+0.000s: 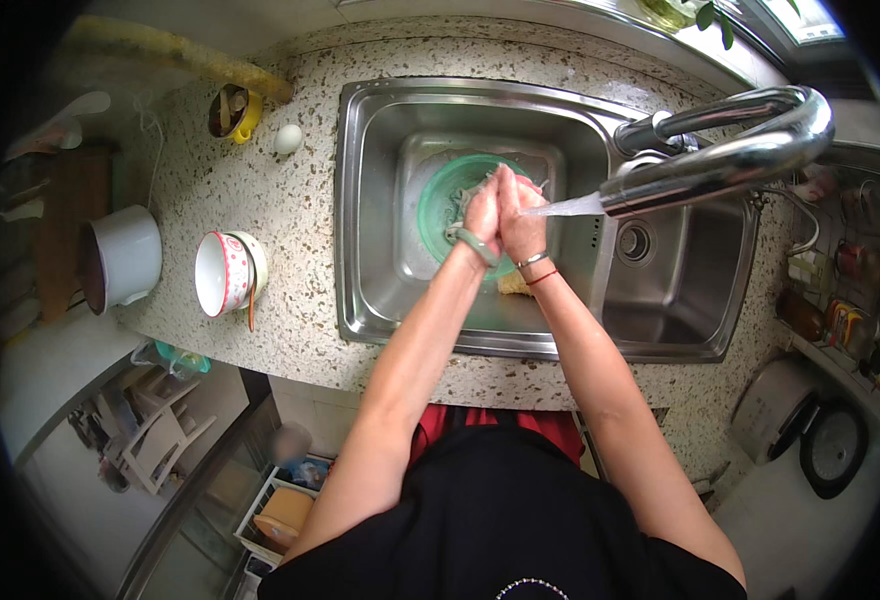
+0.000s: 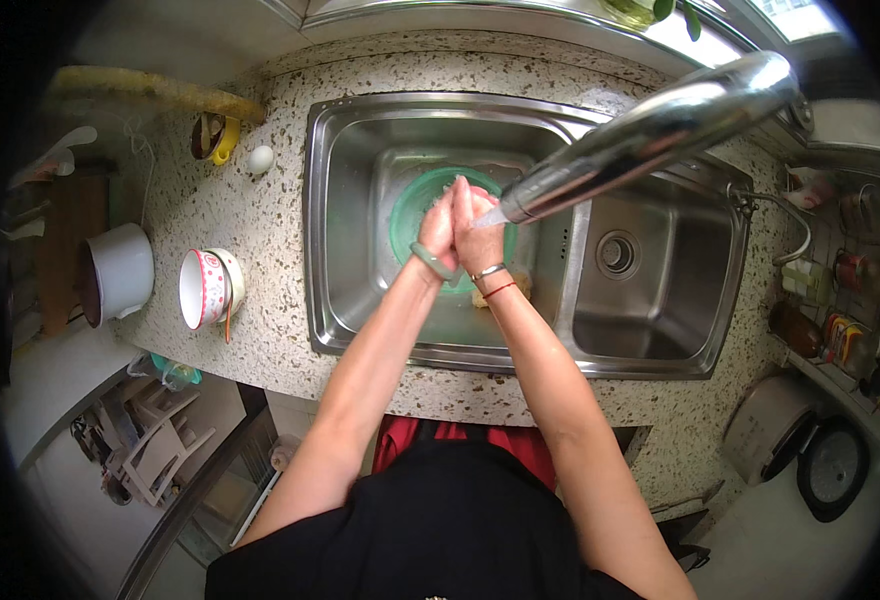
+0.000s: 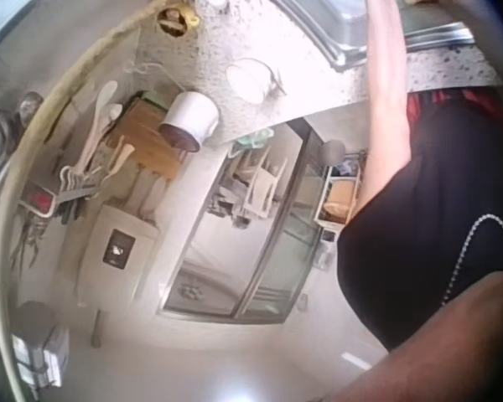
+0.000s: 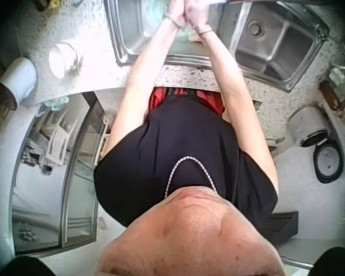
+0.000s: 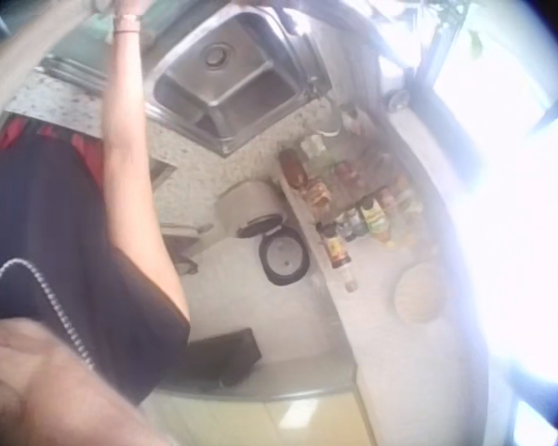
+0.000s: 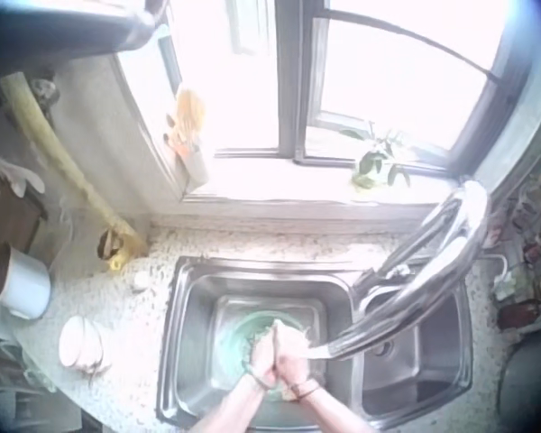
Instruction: The person washes a green plastic bowl, a white bowl with a red rim, and a small white bowl under running water in a double-basin stainless steel sink. They then rinse a metal scrubber and a yellow sponge, wring out a cloth, and wipe the countertop and sink surfaces before rinsing the cloth again.
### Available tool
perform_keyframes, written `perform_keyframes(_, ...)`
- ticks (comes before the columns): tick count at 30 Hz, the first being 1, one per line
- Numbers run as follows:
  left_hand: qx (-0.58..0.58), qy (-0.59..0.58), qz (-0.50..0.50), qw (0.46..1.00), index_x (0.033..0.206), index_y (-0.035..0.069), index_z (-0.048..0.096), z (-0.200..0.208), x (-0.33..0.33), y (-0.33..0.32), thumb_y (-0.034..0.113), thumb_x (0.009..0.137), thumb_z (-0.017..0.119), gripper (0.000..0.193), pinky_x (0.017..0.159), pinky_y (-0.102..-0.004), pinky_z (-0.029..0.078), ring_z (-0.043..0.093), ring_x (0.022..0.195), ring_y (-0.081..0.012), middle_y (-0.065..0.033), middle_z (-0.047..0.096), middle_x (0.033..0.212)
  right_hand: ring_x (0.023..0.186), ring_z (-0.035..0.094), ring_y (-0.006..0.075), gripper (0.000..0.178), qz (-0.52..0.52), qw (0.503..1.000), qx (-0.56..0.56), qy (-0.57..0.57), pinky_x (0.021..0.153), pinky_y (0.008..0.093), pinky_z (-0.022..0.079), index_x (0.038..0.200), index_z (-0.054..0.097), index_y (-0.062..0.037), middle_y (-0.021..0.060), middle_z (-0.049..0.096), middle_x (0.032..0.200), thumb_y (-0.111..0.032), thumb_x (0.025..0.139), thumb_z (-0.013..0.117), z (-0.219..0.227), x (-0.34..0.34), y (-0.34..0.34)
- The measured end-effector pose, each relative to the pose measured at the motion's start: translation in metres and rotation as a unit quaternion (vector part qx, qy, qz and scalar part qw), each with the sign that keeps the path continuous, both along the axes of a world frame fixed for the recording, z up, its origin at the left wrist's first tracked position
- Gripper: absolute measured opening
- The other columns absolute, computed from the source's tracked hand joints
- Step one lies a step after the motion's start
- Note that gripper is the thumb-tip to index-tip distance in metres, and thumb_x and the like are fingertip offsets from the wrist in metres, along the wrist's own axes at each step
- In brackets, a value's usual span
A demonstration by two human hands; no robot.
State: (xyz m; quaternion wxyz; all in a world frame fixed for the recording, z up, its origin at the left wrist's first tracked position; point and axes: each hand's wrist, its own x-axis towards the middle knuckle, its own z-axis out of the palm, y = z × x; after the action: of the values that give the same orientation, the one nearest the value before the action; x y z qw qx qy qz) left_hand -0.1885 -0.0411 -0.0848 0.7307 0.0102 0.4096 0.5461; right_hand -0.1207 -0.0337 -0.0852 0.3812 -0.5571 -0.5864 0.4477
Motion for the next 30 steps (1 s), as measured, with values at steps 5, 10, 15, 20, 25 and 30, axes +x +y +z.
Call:
perform_keyframes(5,0.029,0.078,0.08,0.993,0.112,0.002,0.053,-0.027,0.022,-0.01,0.043,0.096,0.043,0.045,0.086,-0.0291,0.044,0.057,0.093,-0.0165,-0.0072,0.059,0.1,0.058,0.057,0.0231,0.032,-0.041,0.993,0.082,-0.071,0.056,0.0366,0.044,0.08,0.057,-0.001,0.013,0.058,0.066,-0.027,0.095,0.047,-0.042,0.003,-0.007)
perform_keyframes(10,0.115,0.24,0.022,0.964,0.137,0.003,0.038,-0.034,0.041,-0.016,0.041,0.096,0.044,0.056,0.108,-0.029,0.024,0.035,0.13,-0.0159,-0.0073,0.037,0.142,0.091,0.058,0.0193,0.033,-0.095,0.987,-0.115,0.053,0.077,0.033,0.046,0.114,0.052,-0.0051,0.0107,0.06,0.104,-0.032,0.095,0.047,-0.065,0.008,-0.005)
perform_keyframes(15,0.19,0.178,-0.008,0.965,0.135,0.0,0.04,-0.067,0.029,-0.016,0.036,0.096,0.046,0.053,0.111,-0.0312,0.019,0.032,0.132,-0.0184,-0.0094,0.04,0.142,0.104,0.054,0.0178,0.044,-0.169,0.885,-0.25,0.355,0.088,0.0301,0.042,0.125,0.047,-0.0019,0.0092,0.056,0.117,-0.035,0.096,0.046,-0.019,-0.004,-0.039)
perform_keyframes(20,0.224,0.716,-0.253,0.611,0.126,0.005,0.048,-0.085,0.007,-0.027,0.024,0.091,0.047,0.04,0.107,-0.0321,0.029,0.044,0.123,-0.0216,-0.009,0.054,0.127,0.099,0.056,0.0189,0.041,-0.156,0.914,-0.285,0.244,0.087,0.03,0.044,0.115,0.055,0.0025,0.0107,0.06,0.11,-0.03,0.091,0.054,-0.038,-0.001,-0.048)
perform_keyframes(25,0.256,0.743,-0.318,0.53,0.109,0.008,0.06,-0.075,-0.016,-0.033,0.017,0.085,0.048,0.028,0.081,-0.0356,0.049,0.059,0.094,-0.0282,-0.0119,0.062,0.107,0.079,0.059,0.0196,0.024,-0.11,0.858,-0.398,0.306,0.074,0.0326,0.047,0.089,0.058,0.0019,0.0088,0.061,0.086,-0.017,0.079,0.067,-0.059,-0.004,-0.013)
perform_keyframes(30,0.149,0.538,-0.193,0.807,0.12,0.003,0.055,-0.066,-0.017,-0.045,0.015,0.086,0.056,0.035,0.086,-0.0394,0.048,0.059,0.1,-0.034,-0.0195,0.054,0.121,0.062,0.056,0.0165,0.03,-0.246,0.834,-0.459,0.183,0.056,0.0307,0.047,0.071,0.056,-0.0046,0.0076,0.061,0.076,-0.031,0.084,0.064,-0.09,-0.016,0.003)
